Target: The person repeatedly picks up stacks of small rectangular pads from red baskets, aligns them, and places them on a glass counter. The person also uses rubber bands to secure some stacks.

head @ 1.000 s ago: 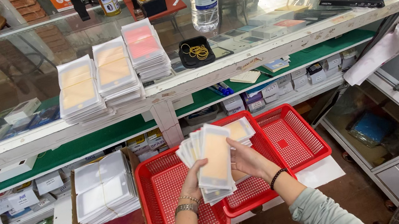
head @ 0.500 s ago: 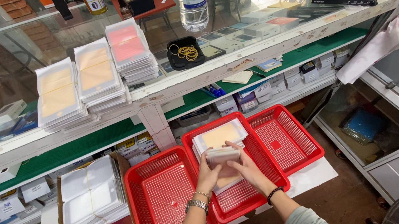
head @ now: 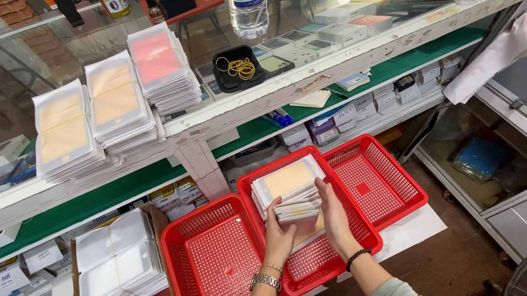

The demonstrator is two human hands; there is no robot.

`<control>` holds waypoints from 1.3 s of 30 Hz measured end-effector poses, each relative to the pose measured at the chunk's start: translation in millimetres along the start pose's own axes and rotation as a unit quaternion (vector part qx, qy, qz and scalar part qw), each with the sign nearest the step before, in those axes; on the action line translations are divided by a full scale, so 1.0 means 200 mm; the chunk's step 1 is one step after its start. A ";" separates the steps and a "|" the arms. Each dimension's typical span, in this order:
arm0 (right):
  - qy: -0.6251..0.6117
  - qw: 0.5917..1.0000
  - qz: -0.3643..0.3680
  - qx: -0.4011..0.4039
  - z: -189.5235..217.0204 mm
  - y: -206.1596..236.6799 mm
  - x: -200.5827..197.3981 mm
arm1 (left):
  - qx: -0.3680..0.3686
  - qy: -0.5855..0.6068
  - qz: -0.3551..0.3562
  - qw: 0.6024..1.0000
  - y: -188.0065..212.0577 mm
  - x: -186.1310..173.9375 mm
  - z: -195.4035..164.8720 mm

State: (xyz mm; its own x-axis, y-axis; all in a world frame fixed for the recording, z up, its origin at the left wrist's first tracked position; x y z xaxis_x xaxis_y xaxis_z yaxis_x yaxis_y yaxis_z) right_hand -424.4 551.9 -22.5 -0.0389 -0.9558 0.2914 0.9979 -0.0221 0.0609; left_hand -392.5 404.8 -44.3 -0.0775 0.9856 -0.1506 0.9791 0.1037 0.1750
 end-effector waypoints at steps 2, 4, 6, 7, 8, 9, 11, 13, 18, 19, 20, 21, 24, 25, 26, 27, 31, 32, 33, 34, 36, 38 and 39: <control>-0.008 0.998 0.015 0.056 -0.01 0.03 0.01 | -0.013 0.017 0.020 1.000 0.00 0.02 0.03; -0.031 0.995 0.031 0.094 -0.01 0.06 0.04 | -0.015 0.051 0.031 0.998 0.00 0.05 0.07; -0.069 0.989 0.044 0.121 -0.01 0.08 0.06 | -0.008 0.011 0.027 1.000 0.02 0.06 0.12; -0.050 0.991 0.047 0.114 -0.01 0.08 0.06 | 0.001 -0.009 0.025 1.000 0.00 0.05 0.13; -0.031 0.992 0.047 0.114 -0.01 0.08 0.06 | 0.003 -0.041 0.029 0.999 0.00 0.06 0.13; -0.011 0.992 0.044 0.115 -0.01 0.07 0.05 | 0.002 -0.072 0.037 0.997 0.01 0.06 0.13; -0.042 0.991 0.075 0.100 0.01 0.05 0.03 | 0.032 -0.111 0.027 0.993 -0.04 0.04 0.09; -0.070 0.987 0.106 0.098 0.03 0.01 0.01 | 0.068 -0.126 0.000 0.990 -0.05 0.02 0.01; -0.017 0.983 0.166 0.082 0.14 -0.06 0.03 | -0.025 0.061 0.029 0.997 -0.13 -0.03 -0.22; 0.047 0.982 0.159 0.093 0.14 -0.06 0.04 | -0.020 0.135 0.029 0.990 -0.13 -0.04 -0.27; 0.112 0.977 0.152 0.101 0.14 -0.05 0.06 | -0.027 0.157 -0.004 0.987 -0.13 -0.06 -0.31; 0.176 0.967 0.144 0.111 0.14 -0.03 0.08 | -0.036 0.179 -0.038 0.982 -0.11 -0.07 -0.32; 0.186 0.961 0.193 0.067 0.17 0.04 0.19 | -0.064 0.211 -0.084 0.972 -0.06 -0.13 -0.33; 0.201 0.951 0.225 0.067 0.17 0.06 0.23 | -0.076 0.214 -0.092 0.969 -0.03 -0.17 -0.32; 0.217 0.940 0.256 0.063 0.19 0.07 0.26 | -0.098 0.218 -0.077 0.968 -0.01 -0.19 -0.30; 0.233 0.928 0.285 0.060 0.22 0.07 0.29 | -0.120 0.223 -0.062 0.965 0.00 -0.22 -0.29; 0.412 0.878 0.245 -0.015 0.48 -0.16 0.39 | -0.150 0.247 -0.057 0.956 0.03 -0.38 -0.28; 0.397 0.890 0.199 -0.107 0.62 -0.25 0.44 | -0.143 0.266 -0.061 0.951 0.02 -0.43 -0.29; 0.420 0.866 0.132 -0.237 0.77 -0.33 0.50 | -0.137 0.286 -0.065 0.946 0.02 -0.46 -0.29; 0.408 0.853 0.098 -0.310 0.89 -0.40 0.56 | -0.130 0.305 -0.069 0.941 0.02 -0.49 -0.31; 0.393 0.825 0.057 -0.401 1.08 -0.51 0.68 | -0.132 0.319 -0.070 0.936 0.00 -0.54 -0.33; 0.413 0.799 0.052 -0.434 1.19 -0.61 0.81 | -0.133 0.328 -0.066 0.933 -0.02 -0.58 -0.36; 0.432 0.782 0.054 -0.445 1.23 -0.65 0.87 | -0.135 0.329 -0.064 0.932 -0.03 -0.60 -0.38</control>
State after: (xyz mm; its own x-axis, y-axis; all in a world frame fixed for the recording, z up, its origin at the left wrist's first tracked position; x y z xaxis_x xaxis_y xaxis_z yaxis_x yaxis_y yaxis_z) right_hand -573.3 460.5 256.0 -0.2858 -0.7991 -0.5289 0.6484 0.2452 -0.7207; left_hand -402.6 295.5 46.2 -0.3769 0.8219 0.4272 0.8776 0.1695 0.4484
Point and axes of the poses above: each hand's wrist, its own y-axis away from the middle knuckle, its own x-axis out of the palm, z = x × y, the point moved 5 cm from there along -y, towards the middle knuckle, and after that the axes turned 5 degrees about -x, right-handed, at the moved point
